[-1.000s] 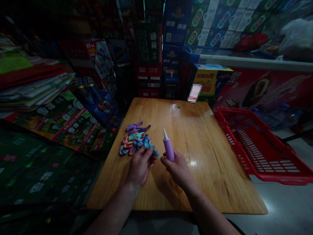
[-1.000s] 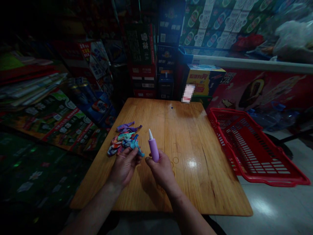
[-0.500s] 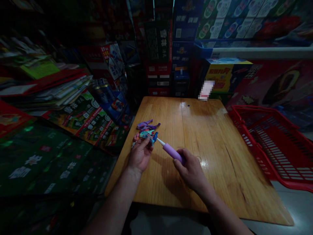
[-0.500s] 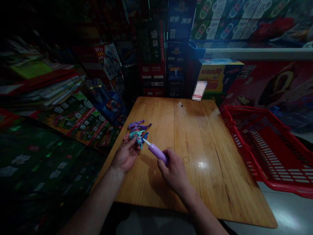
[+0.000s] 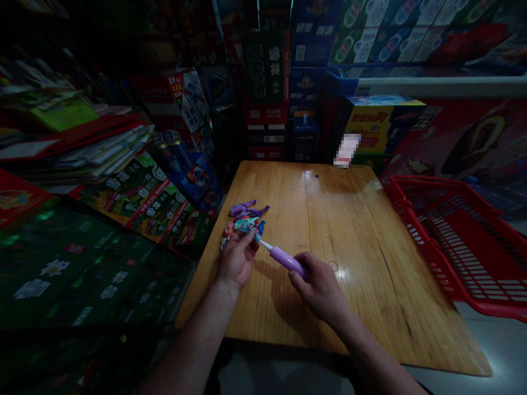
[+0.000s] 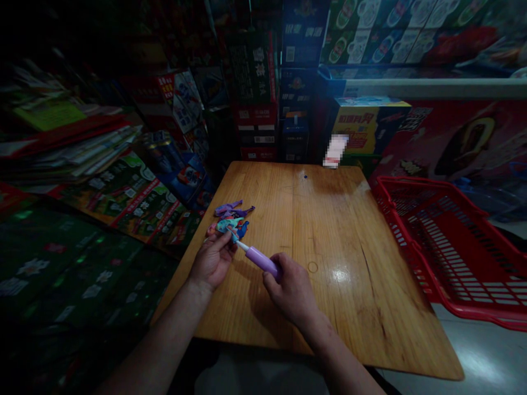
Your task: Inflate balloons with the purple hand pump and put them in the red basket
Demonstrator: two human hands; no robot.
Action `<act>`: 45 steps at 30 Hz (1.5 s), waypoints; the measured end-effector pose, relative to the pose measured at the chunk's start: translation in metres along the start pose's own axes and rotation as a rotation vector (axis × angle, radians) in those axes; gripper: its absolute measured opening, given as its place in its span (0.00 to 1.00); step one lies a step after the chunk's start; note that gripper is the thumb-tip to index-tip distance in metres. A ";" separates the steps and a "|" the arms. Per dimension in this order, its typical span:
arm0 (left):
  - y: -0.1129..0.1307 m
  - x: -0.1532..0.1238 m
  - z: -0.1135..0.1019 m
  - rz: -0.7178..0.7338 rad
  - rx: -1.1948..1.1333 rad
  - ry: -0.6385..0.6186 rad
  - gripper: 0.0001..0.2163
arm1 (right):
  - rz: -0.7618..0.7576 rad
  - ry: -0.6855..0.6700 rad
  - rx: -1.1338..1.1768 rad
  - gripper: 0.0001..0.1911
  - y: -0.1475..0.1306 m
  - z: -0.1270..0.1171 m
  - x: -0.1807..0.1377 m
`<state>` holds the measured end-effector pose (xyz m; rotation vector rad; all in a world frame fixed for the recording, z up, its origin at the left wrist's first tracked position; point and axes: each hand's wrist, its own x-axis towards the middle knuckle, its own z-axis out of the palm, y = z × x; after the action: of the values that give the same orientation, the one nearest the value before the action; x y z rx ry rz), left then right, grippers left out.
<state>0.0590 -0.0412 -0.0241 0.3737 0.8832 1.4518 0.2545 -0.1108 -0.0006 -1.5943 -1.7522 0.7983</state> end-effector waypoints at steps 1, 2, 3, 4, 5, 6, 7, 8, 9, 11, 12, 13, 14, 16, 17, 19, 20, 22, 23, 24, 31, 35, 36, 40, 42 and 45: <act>-0.001 -0.001 0.000 -0.001 0.006 -0.002 0.10 | -0.001 -0.001 0.006 0.07 0.000 0.000 0.000; -0.002 -0.001 0.001 0.000 0.010 -0.006 0.10 | -0.003 0.000 0.013 0.07 0.000 0.000 0.000; -0.003 -0.002 0.001 0.001 0.013 -0.010 0.10 | -0.004 0.002 0.019 0.07 0.000 0.000 -0.001; -0.004 -0.002 0.001 0.003 0.014 -0.015 0.10 | -0.005 0.008 0.024 0.07 0.000 0.001 -0.001; -0.005 -0.003 0.001 0.004 0.014 -0.022 0.10 | -0.006 0.014 0.029 0.07 0.000 0.001 -0.001; -0.006 -0.004 0.002 0.006 0.014 -0.030 0.10 | -0.008 0.017 0.033 0.07 0.000 0.002 -0.001; -0.007 -0.004 0.002 0.007 0.014 -0.040 0.10 | -0.009 0.015 0.038 0.07 0.000 0.002 -0.001; -0.008 -0.005 0.002 0.008 0.014 -0.050 0.10 | -0.008 0.010 0.040 0.07 0.000 0.003 -0.002; -0.009 -0.005 0.002 0.009 0.012 -0.057 0.10 | -0.005 0.002 0.040 0.07 0.000 0.004 -0.002; -0.011 -0.006 0.002 0.010 0.008 -0.062 0.10 | 0.003 -0.019 0.036 0.08 0.000 0.005 -0.002; -0.011 -0.006 0.002 0.009 0.006 -0.062 0.10 | 0.008 -0.029 0.035 0.09 0.000 0.005 -0.003; -0.012 -0.006 0.002 0.008 0.004 -0.064 0.10 | 0.011 -0.042 0.036 0.10 0.000 0.005 -0.003; -0.012 -0.006 0.002 0.007 0.001 -0.069 0.10 | 0.013 -0.054 0.039 0.11 0.000 0.006 -0.003; -0.012 -0.007 0.002 0.007 0.002 -0.089 0.10 | 0.012 -0.061 0.045 0.12 0.000 0.006 -0.004; -0.012 -0.007 0.002 0.008 0.005 -0.102 0.10 | 0.010 -0.055 0.046 0.12 0.000 0.006 -0.004; -0.013 -0.008 0.002 0.007 0.010 -0.122 0.10 | 0.001 -0.027 0.048 0.10 -0.001 0.007 -0.004; -0.013 -0.008 0.002 0.003 0.011 -0.128 0.10 | -0.005 -0.007 0.050 0.09 0.000 0.008 -0.004; -0.014 -0.009 0.002 -0.013 0.016 -0.138 0.09 | -0.018 0.033 0.057 0.09 0.000 0.009 -0.004; -0.014 -0.010 0.001 -0.023 0.020 -0.143 0.09 | -0.023 0.050 0.064 0.10 0.001 0.010 -0.003; -0.014 -0.010 0.001 -0.033 0.024 -0.149 0.08 | -0.027 0.064 0.073 0.10 0.001 0.010 -0.003; -0.011 -0.013 0.000 -0.046 0.040 -0.169 0.07 | -0.038 0.101 0.092 0.12 0.002 0.008 -0.003; -0.009 -0.013 0.000 -0.055 0.039 -0.170 0.07 | -0.009 0.025 0.107 0.10 0.000 0.006 -0.004; -0.009 -0.013 0.000 -0.058 0.038 -0.169 0.07 | 0.001 0.013 0.116 0.11 0.000 0.006 -0.004; -0.010 -0.013 -0.001 -0.059 0.053 -0.173 0.08 | 0.008 0.022 0.124 0.11 0.001 0.007 -0.002; -0.010 -0.012 -0.001 -0.059 0.072 -0.178 0.08 | -0.012 0.049 0.105 0.10 0.001 0.007 -0.001; -0.010 -0.013 -0.002 -0.061 0.087 -0.189 0.07 | -0.040 0.083 0.087 0.11 0.002 0.006 0.000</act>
<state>0.0657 -0.0550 -0.0285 0.5359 0.7997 1.3010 0.2515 -0.1110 -0.0061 -1.5093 -1.6633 0.7674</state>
